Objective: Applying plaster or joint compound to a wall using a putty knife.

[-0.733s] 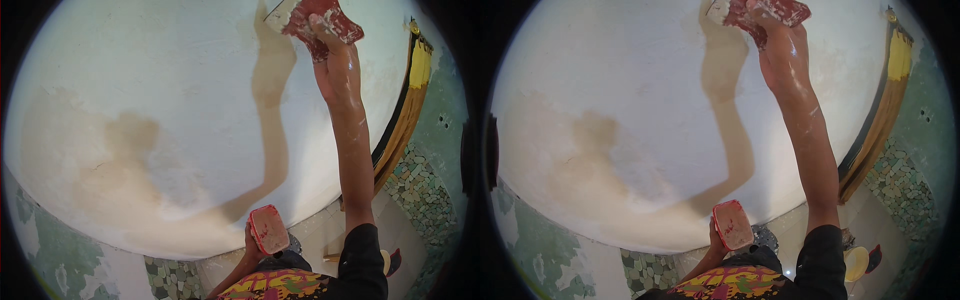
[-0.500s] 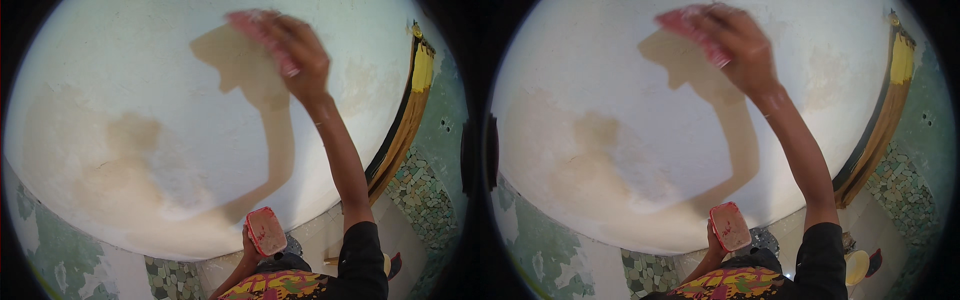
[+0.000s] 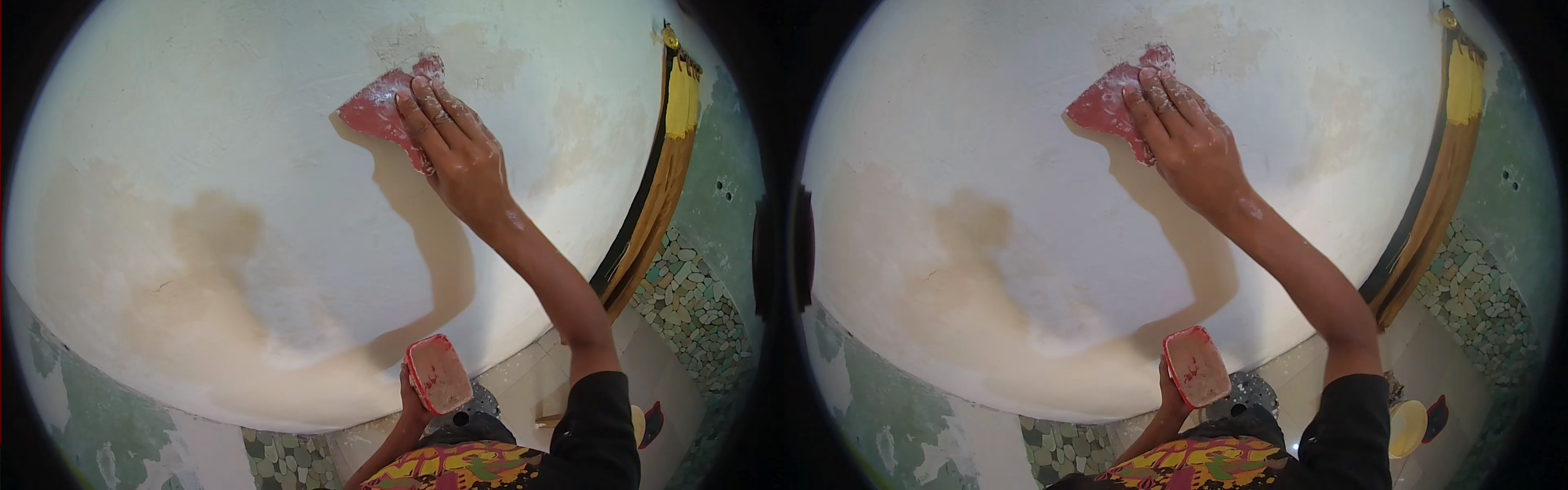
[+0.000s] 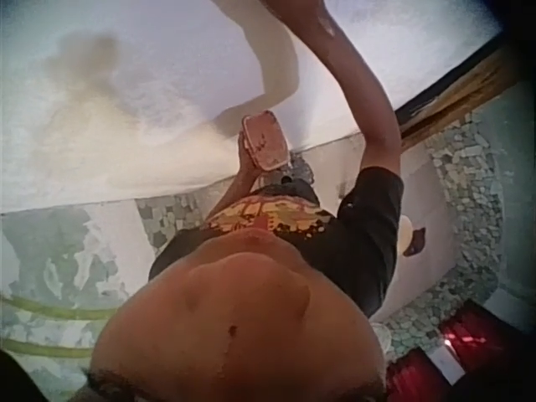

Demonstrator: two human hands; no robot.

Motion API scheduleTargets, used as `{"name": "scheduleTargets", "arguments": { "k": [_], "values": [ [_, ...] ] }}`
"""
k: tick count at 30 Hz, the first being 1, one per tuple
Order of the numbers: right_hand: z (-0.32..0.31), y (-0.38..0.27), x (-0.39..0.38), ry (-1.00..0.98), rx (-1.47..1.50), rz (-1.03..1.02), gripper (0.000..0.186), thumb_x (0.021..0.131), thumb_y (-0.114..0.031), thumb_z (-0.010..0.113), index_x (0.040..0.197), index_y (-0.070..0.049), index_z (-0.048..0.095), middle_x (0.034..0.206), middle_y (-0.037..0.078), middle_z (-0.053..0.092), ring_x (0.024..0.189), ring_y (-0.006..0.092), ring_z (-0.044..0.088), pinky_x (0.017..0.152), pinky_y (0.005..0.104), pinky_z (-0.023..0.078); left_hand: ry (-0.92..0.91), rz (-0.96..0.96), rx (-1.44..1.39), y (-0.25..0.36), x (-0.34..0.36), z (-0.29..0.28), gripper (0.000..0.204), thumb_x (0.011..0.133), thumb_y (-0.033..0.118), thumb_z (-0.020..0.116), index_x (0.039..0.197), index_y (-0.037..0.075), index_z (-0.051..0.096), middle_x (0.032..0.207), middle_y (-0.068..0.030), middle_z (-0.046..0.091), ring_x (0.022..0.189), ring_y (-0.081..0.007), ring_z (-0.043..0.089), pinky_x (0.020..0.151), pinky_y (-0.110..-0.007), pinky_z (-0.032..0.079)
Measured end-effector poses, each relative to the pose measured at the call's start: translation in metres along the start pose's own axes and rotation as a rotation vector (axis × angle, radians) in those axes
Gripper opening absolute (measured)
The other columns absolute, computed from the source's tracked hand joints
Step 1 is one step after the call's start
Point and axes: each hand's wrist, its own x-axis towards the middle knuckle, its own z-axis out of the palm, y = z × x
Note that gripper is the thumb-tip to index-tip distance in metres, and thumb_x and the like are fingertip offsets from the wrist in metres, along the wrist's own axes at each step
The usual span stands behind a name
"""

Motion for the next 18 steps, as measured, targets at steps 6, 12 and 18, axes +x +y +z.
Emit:
{"name": "scheduleTargets", "arguments": {
  "k": [6, 12, 18],
  "values": [
    [-0.021, -0.015, 0.005, -0.216, -0.01, -0.016, 0.056, 0.078, -0.003, 0.08, 0.133, -0.008, 0.069, 0.14, 0.011, 0.067, 0.126, 0.0309, 0.066, 0.099, 0.043, 0.057, -0.002, 0.004, 0.008, 0.003, 0.0, -0.007, 0.08, 0.101, 0.073, 0.039, 0.159, 0.017, 0.044, 0.153, -0.0125, 0.055, 0.136, -0.0357, 0.056, 0.114, -0.056, 0.046],
    [-0.002, 0.007, 0.04, -0.125, 0.091, -0.106, 0.039, 0.081, 0.0, 0.073, 0.119, -0.007, 0.072, 0.126, 0.009, 0.071, 0.119, 0.0301, 0.067, 0.098, 0.0447, 0.057, -0.051, -0.113, -0.129, -0.001, 0.003, -0.011, 0.081, 0.101, 0.074, 0.036, 0.159, 0.017, 0.044, 0.153, -0.0118, 0.056, 0.137, -0.0358, 0.056, 0.113, -0.058, 0.046],
    [-0.036, 0.018, 0.04, -0.244, 0.213, -0.004, 0.056, 0.074, 0.014, 0.069, 0.123, -0.013, 0.075, 0.123, 0.007, 0.075, 0.112, 0.0301, 0.072, 0.094, 0.0409, 0.061, 0.045, 0.011, -0.015, 0.0, -0.004, 0.002, 0.081, 0.101, 0.074, 0.036, 0.157, 0.016, 0.046, 0.151, -0.012, 0.057, 0.134, -0.0357, 0.058, 0.112, -0.058, 0.046]
  ]
}}
